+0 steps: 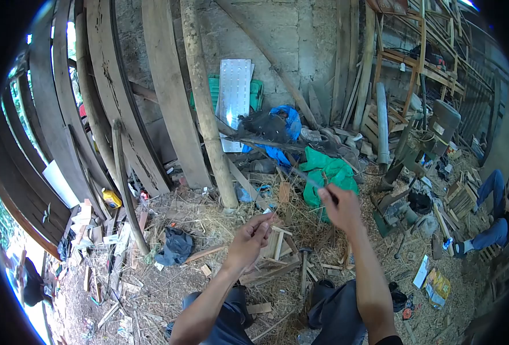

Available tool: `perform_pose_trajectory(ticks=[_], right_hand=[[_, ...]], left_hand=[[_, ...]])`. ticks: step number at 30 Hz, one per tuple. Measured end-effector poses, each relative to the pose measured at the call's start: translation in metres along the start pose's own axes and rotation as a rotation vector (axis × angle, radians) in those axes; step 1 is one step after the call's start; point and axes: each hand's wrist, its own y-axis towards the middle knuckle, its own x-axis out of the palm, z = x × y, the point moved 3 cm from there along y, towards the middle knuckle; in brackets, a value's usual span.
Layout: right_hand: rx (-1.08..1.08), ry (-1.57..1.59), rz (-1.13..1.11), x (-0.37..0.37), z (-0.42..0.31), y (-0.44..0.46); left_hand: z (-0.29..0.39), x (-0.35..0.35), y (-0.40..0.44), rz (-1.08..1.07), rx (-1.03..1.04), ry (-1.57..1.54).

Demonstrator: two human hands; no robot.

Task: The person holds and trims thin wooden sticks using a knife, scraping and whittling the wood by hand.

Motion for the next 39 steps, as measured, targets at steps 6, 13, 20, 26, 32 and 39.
perform_pose_trajectory(ticks=[6,13,20,26,32,39], right_hand=[[-0.300,0.126,-0.230,0.022,-0.070,-0.023],[-0.362,0.100,-0.182,0.023,-0.063,-0.013],[-0.183,-0.024,-0.194,0.013,-0.038,-0.002],[-0.286,0.053,-0.107,0.015,-0.042,-0.002],[-0.173,-0.002,-0.157,0.014,-0.033,-0.004],[-0.052,-0.045,-0.131,0.007,-0.010,0.004]], left_hand=[[-0.005,0.009,0.003,-0.006,0.074,-0.010],[0.004,0.009,0.002,-0.047,0.072,-0.099],[0.001,0.006,-0.002,-0.046,-0.031,-0.128],[0.006,0.009,-0.003,-0.047,-0.036,-0.122],[-0.004,0.006,-0.004,-0.090,-0.028,-0.142],[0.000,0.010,-0.003,-0.072,-0.057,-0.127]])
